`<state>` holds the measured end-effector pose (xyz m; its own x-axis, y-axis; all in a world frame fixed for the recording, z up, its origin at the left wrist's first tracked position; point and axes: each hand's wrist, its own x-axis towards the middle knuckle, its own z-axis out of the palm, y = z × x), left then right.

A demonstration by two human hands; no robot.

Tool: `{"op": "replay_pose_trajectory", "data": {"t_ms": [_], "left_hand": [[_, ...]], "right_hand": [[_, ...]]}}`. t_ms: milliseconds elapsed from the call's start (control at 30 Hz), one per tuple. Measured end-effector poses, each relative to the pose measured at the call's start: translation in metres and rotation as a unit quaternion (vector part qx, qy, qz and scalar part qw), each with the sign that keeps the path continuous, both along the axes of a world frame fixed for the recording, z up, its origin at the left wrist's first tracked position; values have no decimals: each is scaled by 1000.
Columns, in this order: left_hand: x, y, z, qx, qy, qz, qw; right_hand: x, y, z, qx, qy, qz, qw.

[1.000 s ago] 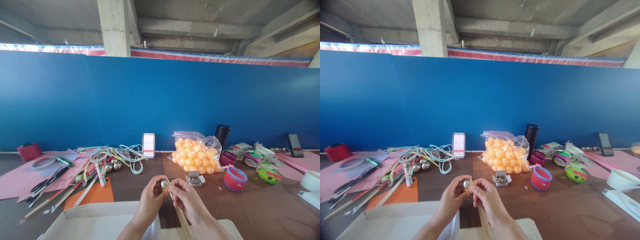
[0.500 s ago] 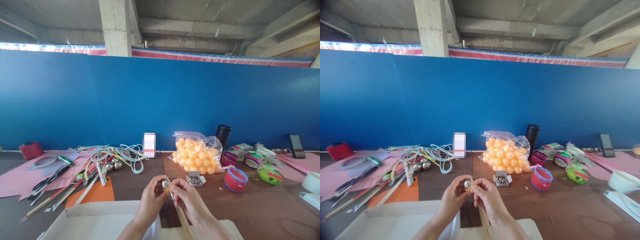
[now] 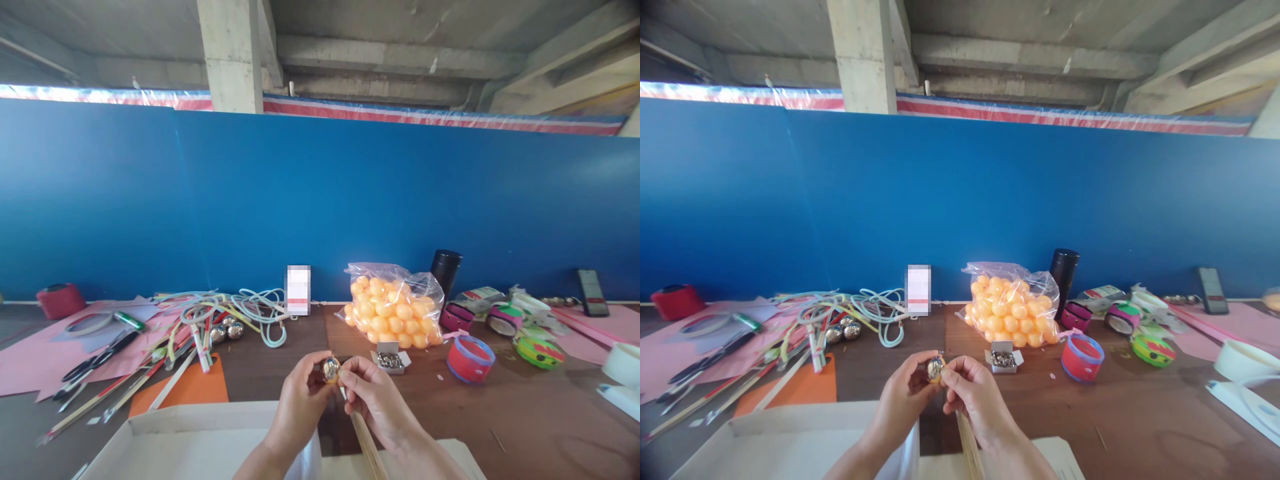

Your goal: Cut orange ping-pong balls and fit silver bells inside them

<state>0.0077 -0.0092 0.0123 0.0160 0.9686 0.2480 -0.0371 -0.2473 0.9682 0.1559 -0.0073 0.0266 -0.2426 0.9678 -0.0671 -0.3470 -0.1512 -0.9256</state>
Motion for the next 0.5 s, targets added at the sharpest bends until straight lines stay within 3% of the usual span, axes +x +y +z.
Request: {"op": "replay_pose_trajectory", "data": {"t_ms": [500], "left_hand": [[1, -3, -1, 8, 48, 19, 999]], "right_hand": [[4, 2, -3, 6, -37, 7, 999]]}}
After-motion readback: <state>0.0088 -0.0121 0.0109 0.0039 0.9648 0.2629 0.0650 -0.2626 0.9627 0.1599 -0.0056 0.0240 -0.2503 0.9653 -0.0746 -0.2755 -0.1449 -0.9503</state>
